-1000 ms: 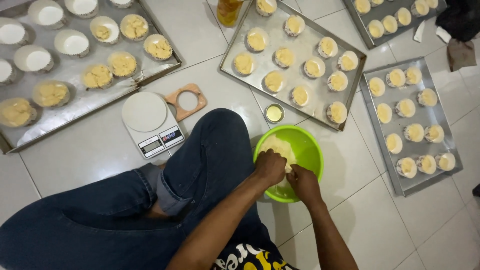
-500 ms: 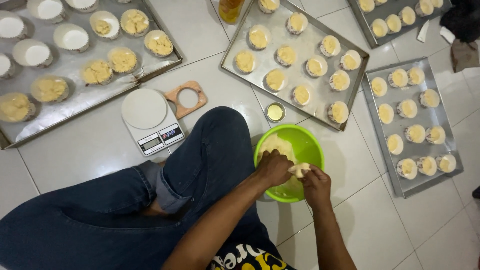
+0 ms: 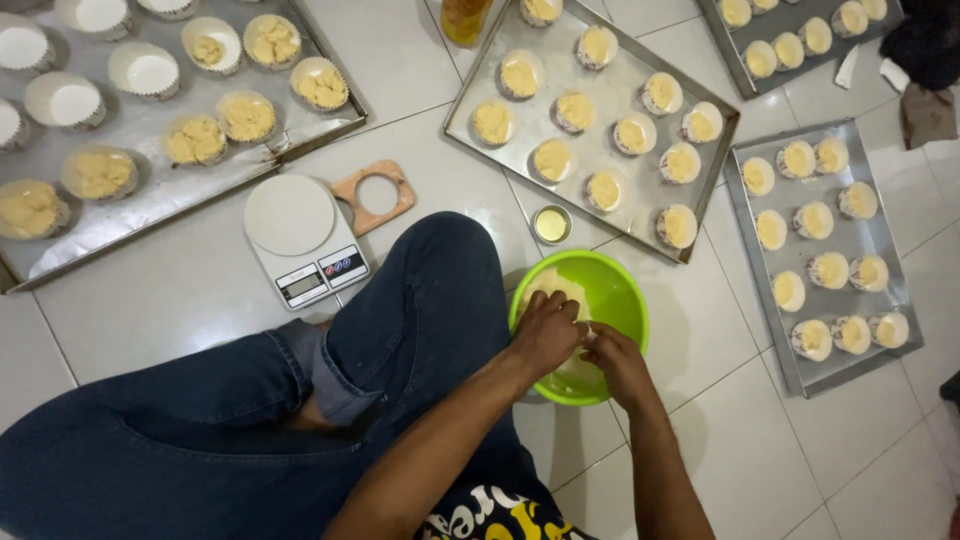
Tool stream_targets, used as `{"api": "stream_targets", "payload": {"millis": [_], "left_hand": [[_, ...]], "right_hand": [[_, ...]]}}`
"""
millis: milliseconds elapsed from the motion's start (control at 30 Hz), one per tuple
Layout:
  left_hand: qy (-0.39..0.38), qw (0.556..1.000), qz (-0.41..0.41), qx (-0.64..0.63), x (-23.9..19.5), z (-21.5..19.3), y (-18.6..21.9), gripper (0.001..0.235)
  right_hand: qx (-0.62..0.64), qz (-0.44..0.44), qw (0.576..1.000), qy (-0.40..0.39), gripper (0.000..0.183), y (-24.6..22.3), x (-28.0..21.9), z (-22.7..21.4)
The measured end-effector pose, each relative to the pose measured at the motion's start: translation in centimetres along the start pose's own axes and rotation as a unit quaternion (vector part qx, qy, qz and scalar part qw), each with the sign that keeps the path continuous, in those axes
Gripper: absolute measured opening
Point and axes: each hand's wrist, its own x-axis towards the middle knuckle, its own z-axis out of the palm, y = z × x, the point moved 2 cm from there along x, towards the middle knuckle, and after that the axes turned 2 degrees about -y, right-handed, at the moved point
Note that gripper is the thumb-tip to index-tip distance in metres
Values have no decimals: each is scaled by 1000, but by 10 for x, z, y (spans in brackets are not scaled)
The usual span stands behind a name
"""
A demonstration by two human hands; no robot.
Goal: Portioning dough by tearing small pieces, weighing them on a digital scale for consistency, and placing them into cupcake liners on a baking tray.
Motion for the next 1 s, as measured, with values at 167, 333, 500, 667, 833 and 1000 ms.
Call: {"api": "stream_targets", "payload": {"millis": [167,333,500,667,833,1000], "left_hand": [[7,1000,4,17,-2,-11,7,12],[-39,999,-23,15,0,-3,4,33],[-104,990,-68,-60,-5,-9,3,56],[-107,991,-45,-67,-5,0,2,34],[-113,992,-42,-50,-2,5,1,28],[-87,994,-52,-30,-6,-8,8,18]], "right_hand": [[-92,-15,995,-27,42,6,2,-9],[-139,-31,990,-4,29,29,17,-20],[-21,-19,998,61,29,23,6,-16],[74,-14,994,80,30,17,-10,-18],[114,-35,989,82,25,5,-26,-35],[202,-78,975,52,33,-9,-45,-82]]}}
